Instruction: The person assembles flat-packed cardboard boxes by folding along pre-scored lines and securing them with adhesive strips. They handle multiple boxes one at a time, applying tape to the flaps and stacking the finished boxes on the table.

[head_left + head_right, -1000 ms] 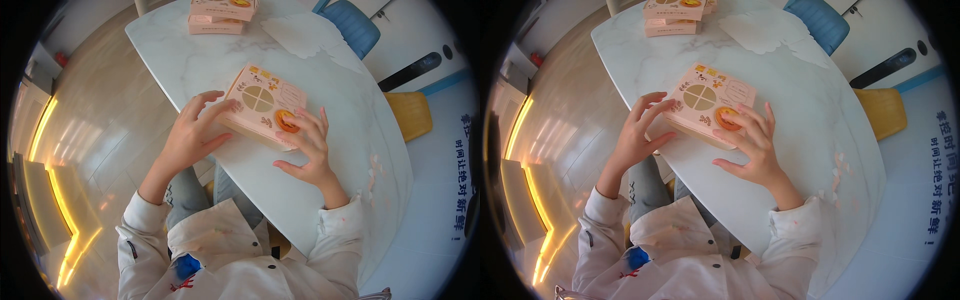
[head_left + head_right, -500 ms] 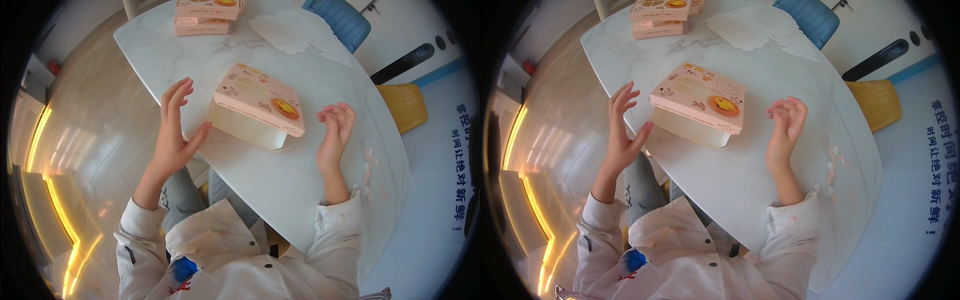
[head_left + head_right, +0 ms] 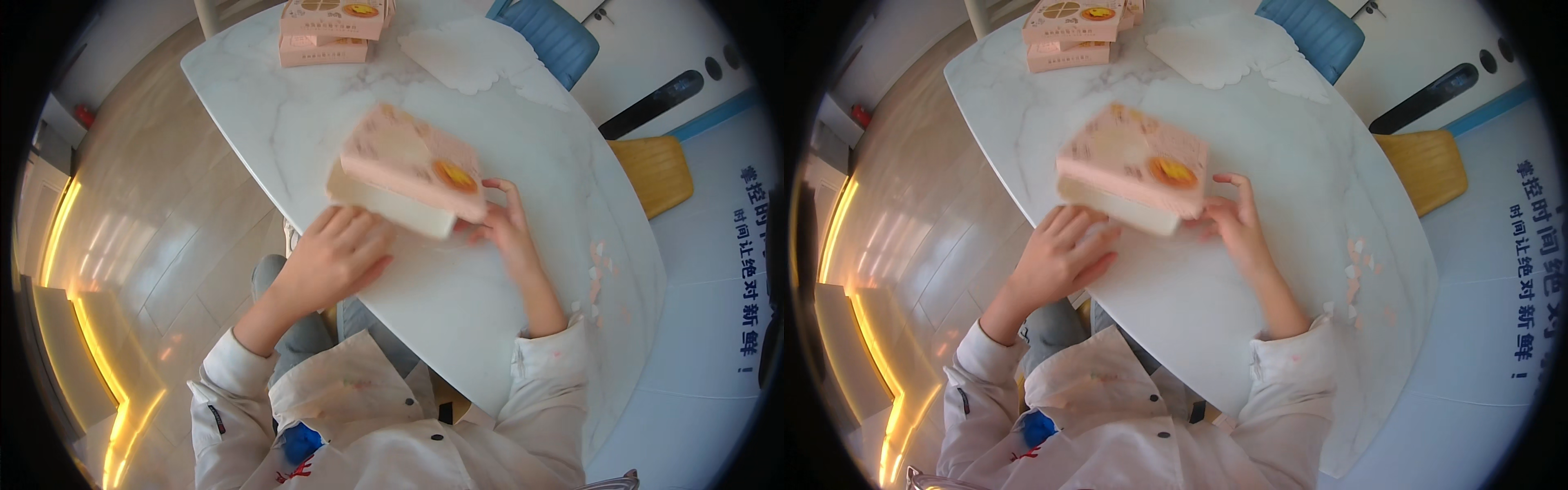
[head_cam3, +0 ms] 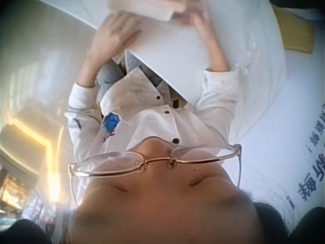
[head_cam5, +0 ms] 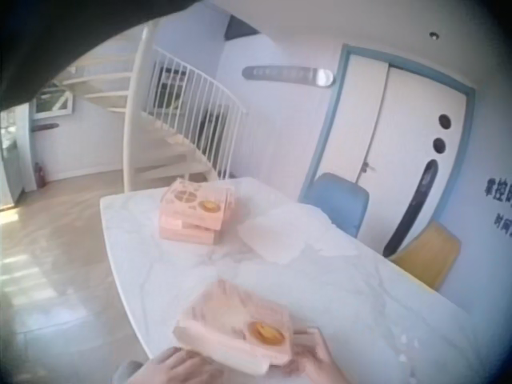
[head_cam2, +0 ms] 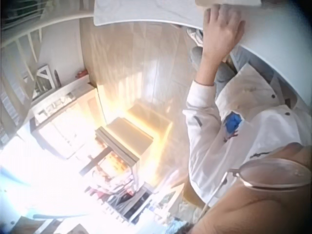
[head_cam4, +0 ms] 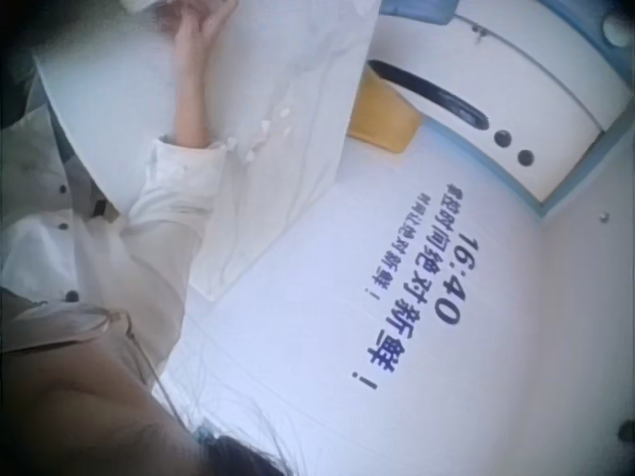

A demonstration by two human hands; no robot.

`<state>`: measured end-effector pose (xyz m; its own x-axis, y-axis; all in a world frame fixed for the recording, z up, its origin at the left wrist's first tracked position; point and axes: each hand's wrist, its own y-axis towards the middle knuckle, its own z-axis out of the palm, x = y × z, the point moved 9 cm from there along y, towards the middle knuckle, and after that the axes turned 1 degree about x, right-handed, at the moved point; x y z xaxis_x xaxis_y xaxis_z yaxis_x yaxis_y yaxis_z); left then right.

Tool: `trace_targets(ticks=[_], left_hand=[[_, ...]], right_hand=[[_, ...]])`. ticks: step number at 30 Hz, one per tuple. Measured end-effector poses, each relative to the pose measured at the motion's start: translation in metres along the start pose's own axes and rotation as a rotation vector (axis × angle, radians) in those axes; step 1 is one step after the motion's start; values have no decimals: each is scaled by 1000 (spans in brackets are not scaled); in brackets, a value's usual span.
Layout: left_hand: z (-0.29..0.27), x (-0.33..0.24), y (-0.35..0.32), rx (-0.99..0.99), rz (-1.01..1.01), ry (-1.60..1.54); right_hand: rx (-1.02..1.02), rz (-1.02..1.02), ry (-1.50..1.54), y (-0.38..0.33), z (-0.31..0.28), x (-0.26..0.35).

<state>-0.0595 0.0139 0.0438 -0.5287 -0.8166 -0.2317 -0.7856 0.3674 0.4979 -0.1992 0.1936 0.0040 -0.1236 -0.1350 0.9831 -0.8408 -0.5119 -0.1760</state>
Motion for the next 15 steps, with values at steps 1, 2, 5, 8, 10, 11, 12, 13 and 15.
trace_targets(ticks=[1, 2, 5, 8, 10, 11, 12, 13, 15], left_hand=[[-8, 6, 9, -51, -78, 22], [-18, 12, 15, -100, -154, 46], [-25, 28, 12, -134, -285, 18], [-20, 34, 6, -96, -309, -43], [-14, 39, 2, -77, -325, -103], [-11, 39, 1, -72, -306, -104], [-9, 40, 0, -67, -288, -104], [-8, 40, -1, -60, -272, -102], [-9, 42, -4, -69, -308, -90]], right_hand=[[51, -92, 74, 0, 10, 7], [83, -159, 47, 1, 15, 11], [-17, -243, -75, -1, 13, 14], [-49, -247, -94, 1, 5, 12], [-139, -294, -167, 3, -2, 18], [-186, -315, -204, 4, -6, 22], [-253, -375, -362, 8, -9, 33], [-320, -434, -518, 17, -10, 47], [-455, -579, -898, 46, -16, 67]])
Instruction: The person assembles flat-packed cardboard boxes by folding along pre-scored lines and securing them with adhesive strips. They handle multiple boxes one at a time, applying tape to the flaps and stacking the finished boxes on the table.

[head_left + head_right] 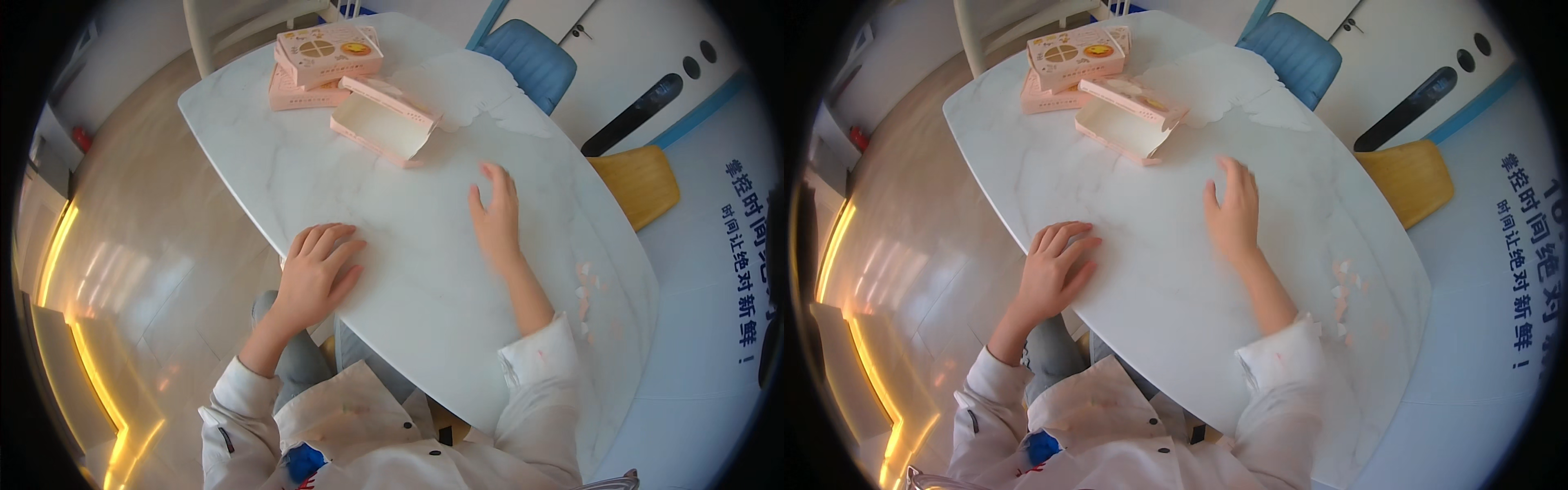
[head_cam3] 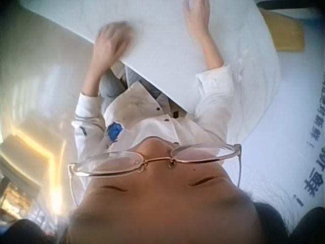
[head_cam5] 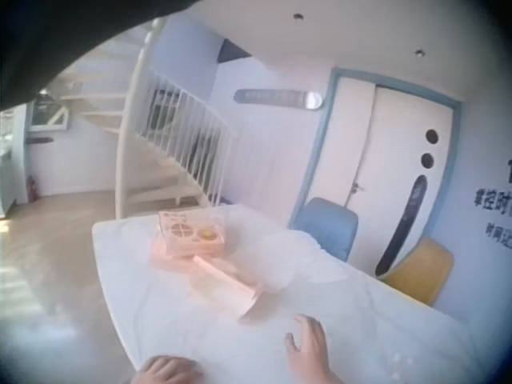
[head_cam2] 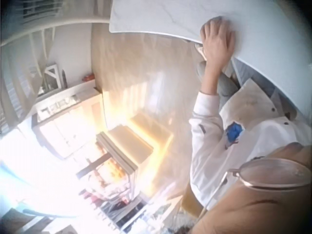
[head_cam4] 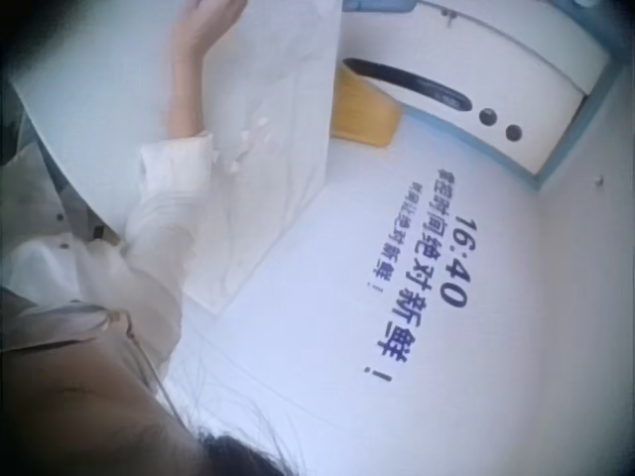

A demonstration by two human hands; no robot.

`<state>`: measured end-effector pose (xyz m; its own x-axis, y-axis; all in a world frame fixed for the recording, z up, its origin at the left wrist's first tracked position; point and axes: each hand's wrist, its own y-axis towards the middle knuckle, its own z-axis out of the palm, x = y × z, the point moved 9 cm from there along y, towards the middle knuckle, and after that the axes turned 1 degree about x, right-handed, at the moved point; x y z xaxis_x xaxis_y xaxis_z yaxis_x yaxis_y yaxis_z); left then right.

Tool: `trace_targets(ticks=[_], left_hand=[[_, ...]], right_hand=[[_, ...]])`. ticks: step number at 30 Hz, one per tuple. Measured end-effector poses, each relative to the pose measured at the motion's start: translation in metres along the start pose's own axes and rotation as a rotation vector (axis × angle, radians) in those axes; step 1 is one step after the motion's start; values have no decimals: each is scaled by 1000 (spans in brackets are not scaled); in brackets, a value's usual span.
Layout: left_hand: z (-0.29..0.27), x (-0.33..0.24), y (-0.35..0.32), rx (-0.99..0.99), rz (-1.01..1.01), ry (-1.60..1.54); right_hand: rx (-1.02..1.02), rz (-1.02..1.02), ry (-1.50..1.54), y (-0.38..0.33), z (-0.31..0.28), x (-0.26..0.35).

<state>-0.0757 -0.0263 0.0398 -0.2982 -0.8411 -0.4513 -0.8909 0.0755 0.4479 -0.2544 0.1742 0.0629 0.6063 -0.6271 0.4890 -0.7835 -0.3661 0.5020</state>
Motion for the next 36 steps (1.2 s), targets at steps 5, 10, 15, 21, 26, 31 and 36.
trace_targets(ticks=[5, 10, 15, 21, 26, 31, 36], left_hand=[[10, -5, 5, -49, 26, 6], [3, -6, 5, -17, 12, 1], [4, -5, 4, -45, 11, 12], [5, -6, 6, -38, 23, 10], [1, -4, 3, -14, 9, 22], [3, -5, 5, -7, 1, 2], [3, -10, 10, -11, 11, 1]], right_hand=[[-136, 31, -382, 86, 45, -85], [139, 145, -375, 128, 99, -92], [438, 155, -461, 145, 120, -111], [74, 122, -408, 137, 71, -101], [375, 19, -482, 120, 66, -70], [466, -136, -463, 57, 23, -56], [520, -157, -352, -26, -25, -29]])
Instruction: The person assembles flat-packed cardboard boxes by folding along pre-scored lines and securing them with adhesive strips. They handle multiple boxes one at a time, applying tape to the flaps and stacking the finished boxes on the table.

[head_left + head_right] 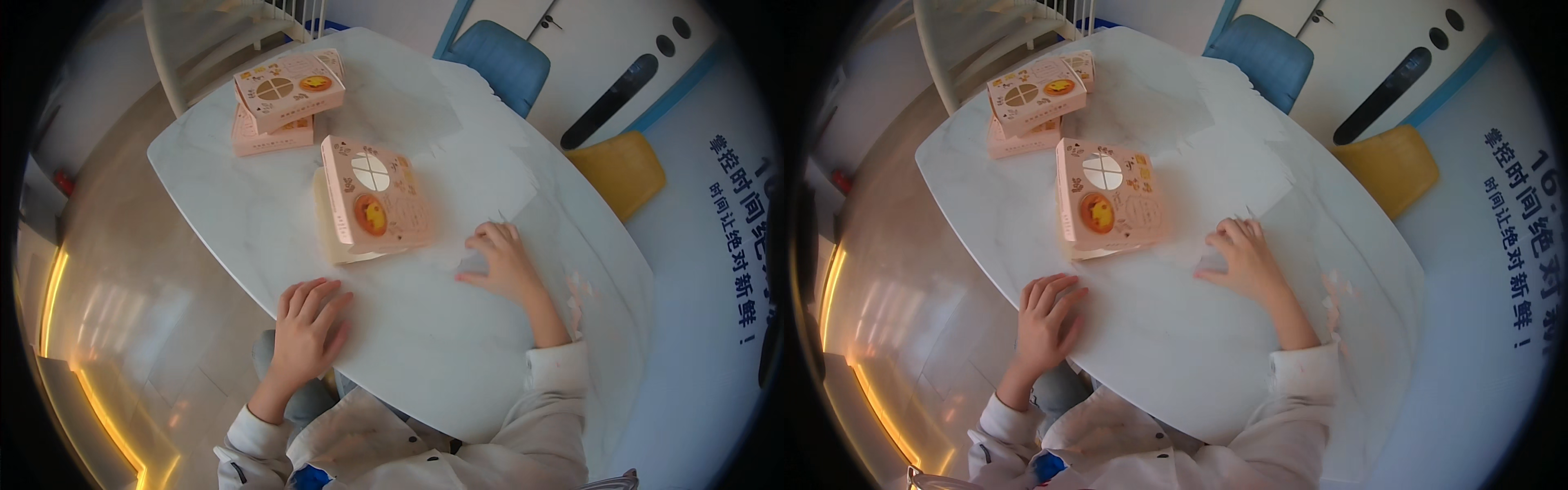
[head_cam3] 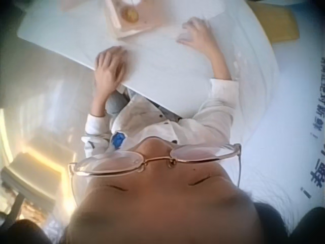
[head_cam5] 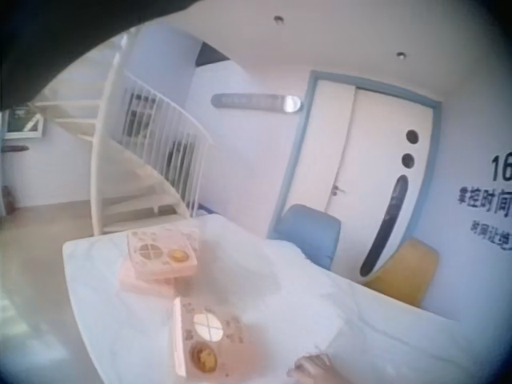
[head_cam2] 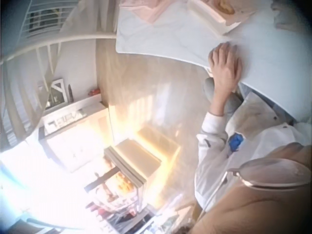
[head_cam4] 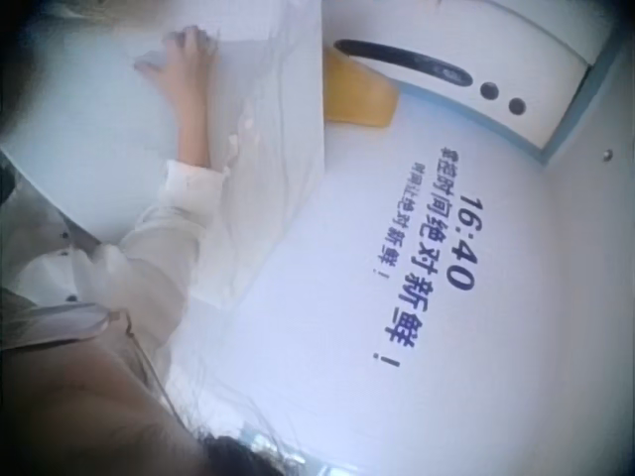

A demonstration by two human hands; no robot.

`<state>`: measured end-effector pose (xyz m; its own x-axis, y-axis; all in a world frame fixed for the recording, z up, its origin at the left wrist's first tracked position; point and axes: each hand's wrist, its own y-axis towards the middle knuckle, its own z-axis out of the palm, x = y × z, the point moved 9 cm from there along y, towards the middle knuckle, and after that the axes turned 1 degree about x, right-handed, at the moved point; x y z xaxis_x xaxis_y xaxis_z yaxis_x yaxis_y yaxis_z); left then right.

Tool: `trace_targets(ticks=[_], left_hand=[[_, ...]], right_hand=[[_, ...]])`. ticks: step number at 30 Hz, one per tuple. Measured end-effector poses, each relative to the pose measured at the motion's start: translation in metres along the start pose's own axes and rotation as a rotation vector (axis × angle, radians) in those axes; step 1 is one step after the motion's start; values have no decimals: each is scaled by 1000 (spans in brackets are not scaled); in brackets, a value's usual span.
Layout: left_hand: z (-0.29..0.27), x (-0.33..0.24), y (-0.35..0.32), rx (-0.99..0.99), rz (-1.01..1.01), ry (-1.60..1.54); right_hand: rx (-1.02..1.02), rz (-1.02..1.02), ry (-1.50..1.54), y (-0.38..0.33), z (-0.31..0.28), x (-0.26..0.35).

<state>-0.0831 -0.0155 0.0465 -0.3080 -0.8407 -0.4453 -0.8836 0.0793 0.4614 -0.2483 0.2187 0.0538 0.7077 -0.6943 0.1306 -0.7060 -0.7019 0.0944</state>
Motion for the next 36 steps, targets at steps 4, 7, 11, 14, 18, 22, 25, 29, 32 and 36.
trace_targets(ticks=[4, 7, 11, 14, 18, 22, 25, 29, 32, 36], left_hand=[[20, -37, 11, 209, 206, -182], [43, -57, 31, 243, 309, -69], [59, -42, 58, 167, 198, 123], [68, -67, 51, 327, 397, -6], [75, -90, 50, 412, 440, 100], [86, -117, 34, 379, 682, 434], [84, -123, 30, 257, 736, 387], [73, -125, 32, 158, 794, 252], [71, -122, 36, 155, 796, 216], [79, -109, 47, 185, 710, 164]], right_hand=[[-98, -110, 129, -49, -3, 30], [-102, -92, 153, -59, 0, 55], [-112, -118, 72, -71, 3, 71], [-118, -126, 69, -80, 5, 73], [-147, -183, 48, -91, 5, 77], [-195, -216, 5, -91, 2, 83], [-275, -247, -86, -92, 1, 85], [-328, -312, -86, -89, 1, 86], [-382, -324, -2, -86, 7, 77], [-380, -276, 30, -78, 10, 59]])
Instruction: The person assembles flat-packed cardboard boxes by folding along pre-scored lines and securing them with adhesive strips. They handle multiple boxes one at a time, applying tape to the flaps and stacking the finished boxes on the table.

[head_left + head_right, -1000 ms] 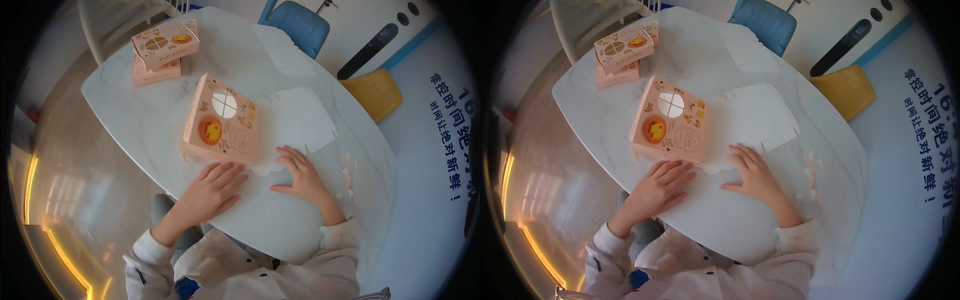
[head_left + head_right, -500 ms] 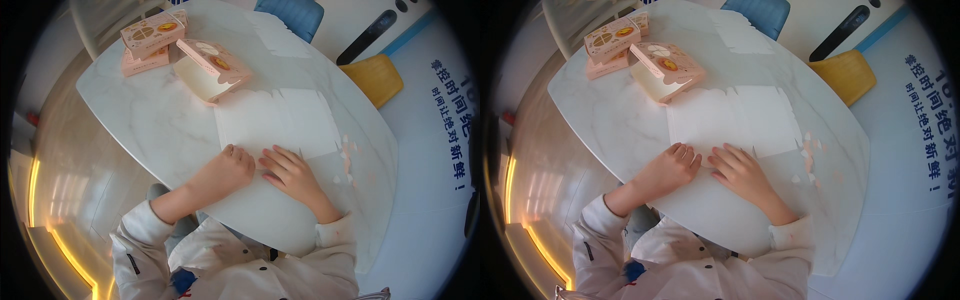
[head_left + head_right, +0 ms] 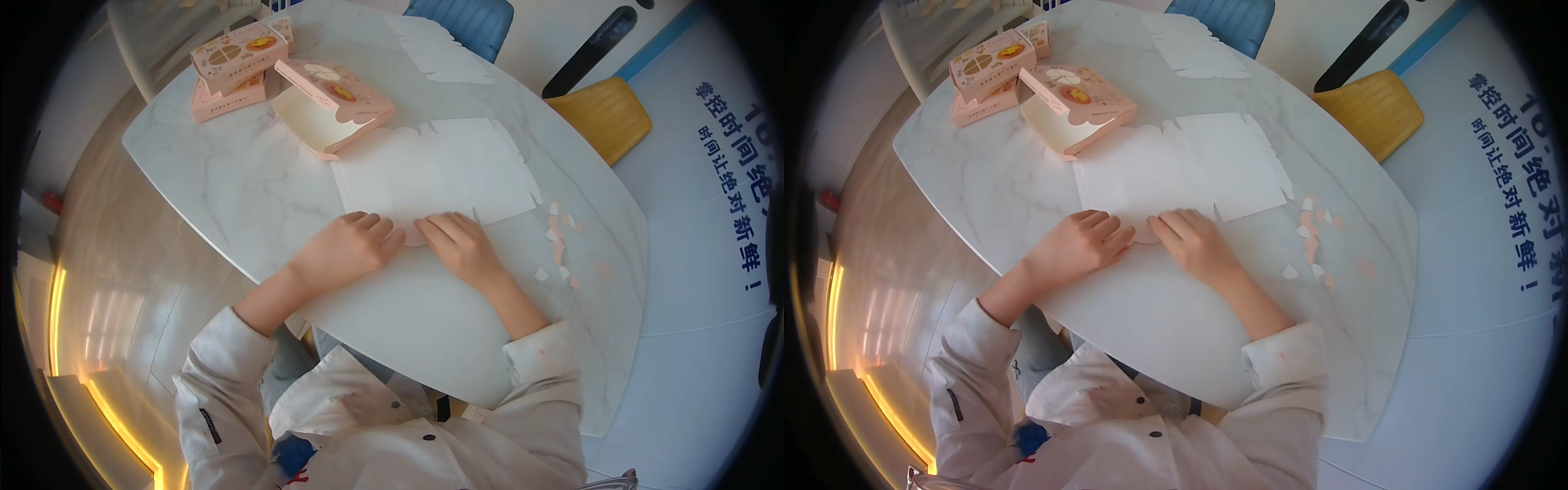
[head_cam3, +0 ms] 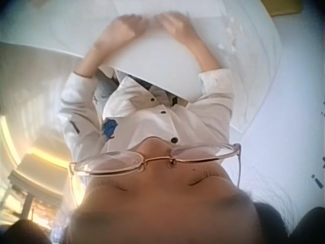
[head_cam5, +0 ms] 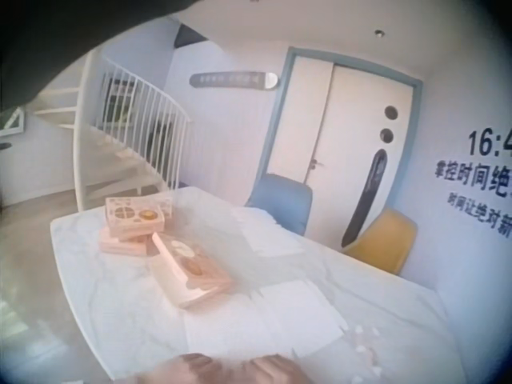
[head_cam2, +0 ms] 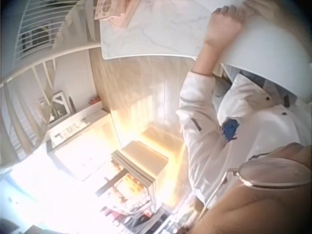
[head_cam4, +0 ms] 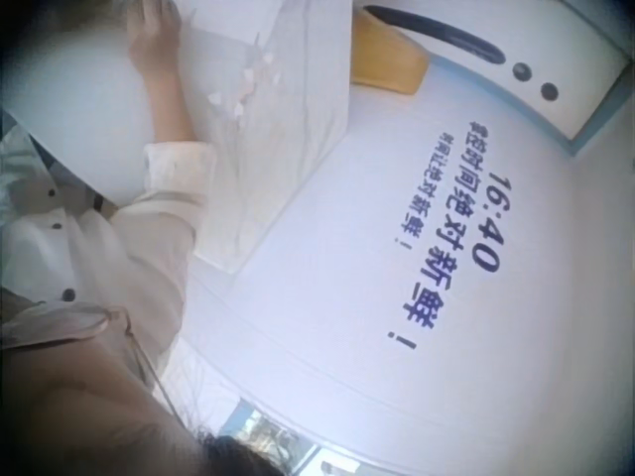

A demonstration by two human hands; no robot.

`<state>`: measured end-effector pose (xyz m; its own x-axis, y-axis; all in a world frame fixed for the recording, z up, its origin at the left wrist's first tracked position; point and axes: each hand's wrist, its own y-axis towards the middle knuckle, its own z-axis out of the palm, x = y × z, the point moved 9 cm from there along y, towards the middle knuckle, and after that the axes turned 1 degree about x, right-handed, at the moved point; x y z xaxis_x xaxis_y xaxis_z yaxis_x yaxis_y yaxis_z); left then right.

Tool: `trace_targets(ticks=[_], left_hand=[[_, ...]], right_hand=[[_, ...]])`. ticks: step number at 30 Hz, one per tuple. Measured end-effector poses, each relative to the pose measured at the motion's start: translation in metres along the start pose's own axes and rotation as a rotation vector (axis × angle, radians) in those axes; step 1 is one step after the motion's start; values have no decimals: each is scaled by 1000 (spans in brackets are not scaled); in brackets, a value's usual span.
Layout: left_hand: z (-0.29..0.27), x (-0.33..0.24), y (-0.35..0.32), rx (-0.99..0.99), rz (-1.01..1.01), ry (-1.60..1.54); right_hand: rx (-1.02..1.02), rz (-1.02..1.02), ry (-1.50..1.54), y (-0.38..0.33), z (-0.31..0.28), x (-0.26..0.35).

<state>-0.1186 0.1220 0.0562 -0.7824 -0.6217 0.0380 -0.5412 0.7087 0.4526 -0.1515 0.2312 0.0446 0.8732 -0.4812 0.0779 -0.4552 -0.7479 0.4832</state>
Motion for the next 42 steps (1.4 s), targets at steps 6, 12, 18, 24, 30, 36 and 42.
trace_targets(ticks=[6, 12, 18, 24, 30, 36, 42], left_hand=[[11, -1, 6, 80, 0, 34], [19, -5, 8, 226, 44, 177], [-24, -17, 11, -290, 178, 270], [-25, 10, -9, -85, -388, -252], [23, 2, -10, 58, -265, -197], [22, 48, 12, -223, -567, -909], [-25, 100, -39, -441, -756, -201]], right_hand=[[-19, 88, -6, 3, -7, -13], [-13, 23, -57, -1, -5, -2], [-197, -24, -227, 0, -20, -2], [-776, 284, -494, -37, -133, -48], [-1333, 585, -102, -99, -224, -74], [-1358, 404, 341, -83, -247, -64], [-1154, 448, 290, -99, -228, -85]])
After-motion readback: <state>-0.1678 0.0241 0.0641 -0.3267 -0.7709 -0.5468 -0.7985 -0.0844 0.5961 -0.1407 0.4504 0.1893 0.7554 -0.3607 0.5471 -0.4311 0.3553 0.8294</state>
